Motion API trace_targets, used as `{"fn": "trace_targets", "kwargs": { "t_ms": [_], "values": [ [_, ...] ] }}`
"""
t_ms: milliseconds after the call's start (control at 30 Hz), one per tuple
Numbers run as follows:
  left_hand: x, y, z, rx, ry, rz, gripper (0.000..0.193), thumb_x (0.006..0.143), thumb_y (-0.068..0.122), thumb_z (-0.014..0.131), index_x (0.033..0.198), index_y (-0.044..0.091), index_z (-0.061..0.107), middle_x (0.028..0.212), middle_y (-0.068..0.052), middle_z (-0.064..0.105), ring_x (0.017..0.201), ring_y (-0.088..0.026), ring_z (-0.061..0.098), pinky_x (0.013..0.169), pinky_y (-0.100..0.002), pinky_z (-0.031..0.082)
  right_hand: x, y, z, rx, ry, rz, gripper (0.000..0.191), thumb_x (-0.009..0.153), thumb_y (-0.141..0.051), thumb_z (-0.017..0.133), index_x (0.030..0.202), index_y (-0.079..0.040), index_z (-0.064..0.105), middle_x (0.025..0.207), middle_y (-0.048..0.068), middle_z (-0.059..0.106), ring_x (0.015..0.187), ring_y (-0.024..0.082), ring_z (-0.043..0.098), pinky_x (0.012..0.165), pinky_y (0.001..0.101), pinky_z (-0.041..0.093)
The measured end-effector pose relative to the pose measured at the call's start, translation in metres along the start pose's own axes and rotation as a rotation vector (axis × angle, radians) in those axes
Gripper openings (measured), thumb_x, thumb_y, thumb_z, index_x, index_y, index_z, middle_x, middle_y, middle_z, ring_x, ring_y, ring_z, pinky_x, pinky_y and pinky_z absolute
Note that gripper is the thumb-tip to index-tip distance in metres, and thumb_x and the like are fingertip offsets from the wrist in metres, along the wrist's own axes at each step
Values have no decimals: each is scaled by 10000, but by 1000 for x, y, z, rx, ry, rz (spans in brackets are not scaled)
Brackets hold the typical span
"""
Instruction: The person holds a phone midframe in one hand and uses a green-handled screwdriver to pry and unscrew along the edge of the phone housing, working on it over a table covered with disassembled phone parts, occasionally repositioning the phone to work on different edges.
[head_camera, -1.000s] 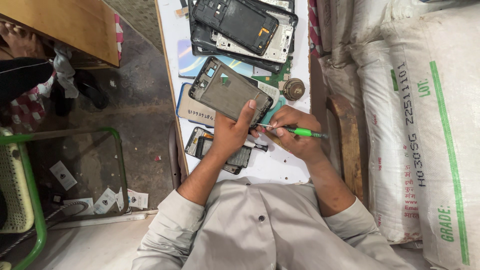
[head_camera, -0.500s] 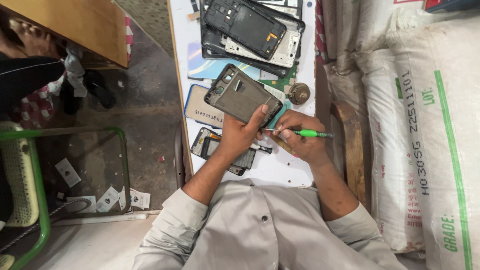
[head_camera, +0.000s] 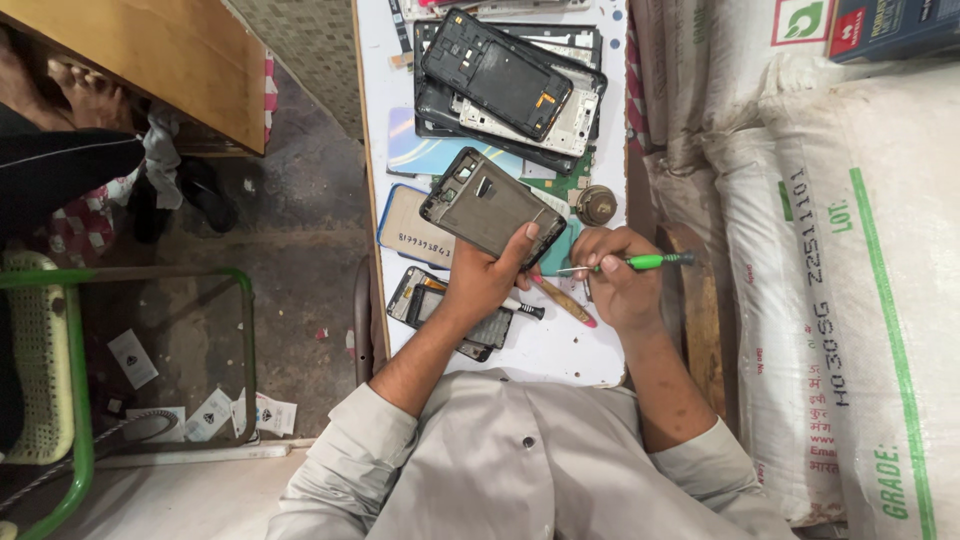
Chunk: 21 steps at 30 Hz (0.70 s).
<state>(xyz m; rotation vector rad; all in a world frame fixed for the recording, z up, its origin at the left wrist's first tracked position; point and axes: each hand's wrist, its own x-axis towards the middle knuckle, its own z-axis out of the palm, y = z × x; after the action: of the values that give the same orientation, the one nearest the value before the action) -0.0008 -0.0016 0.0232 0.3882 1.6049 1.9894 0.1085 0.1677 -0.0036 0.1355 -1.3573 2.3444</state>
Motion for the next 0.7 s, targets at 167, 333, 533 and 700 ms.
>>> {"fn": "trace_targets", "kwargs": {
  "t_ms": [167,333,533,700],
  "values": [
    [2,-13,-1,-30,23,-33,282,1004,246,647,1041,-33,634,768,-37,647,529,-95,629,406,-236,522,-1,-5,-8,132,177,118,246,1032,-203,636,1152,11,631,995,207,710,894,288,676,820,398,527],
    [12,-14,-10,90,54,-64,375,976,389,652,1055,25,700,775,-29,700,558,-97,648,448,-271,544,10,-21,-2,447,310,168,161,1000,-254,667,1072,-119,717,1134,46,687,999,211,562,870,386,446],
    [8,2,-20,-28,-16,-22,336,1069,323,611,1102,-9,653,781,-33,656,606,-104,673,487,-259,538,52,-50,-42,349,97,149,385,1104,-340,614,1155,40,647,994,124,596,953,231,491,813,440,410],
    [6,7,-22,5,-28,91,352,1095,308,596,1112,-38,658,769,-46,659,592,-94,645,470,-240,507,82,-76,-83,-82,80,346,563,1048,-376,488,1487,-26,520,1355,293,591,1287,479,481,1011,690,427]
  ]
}}
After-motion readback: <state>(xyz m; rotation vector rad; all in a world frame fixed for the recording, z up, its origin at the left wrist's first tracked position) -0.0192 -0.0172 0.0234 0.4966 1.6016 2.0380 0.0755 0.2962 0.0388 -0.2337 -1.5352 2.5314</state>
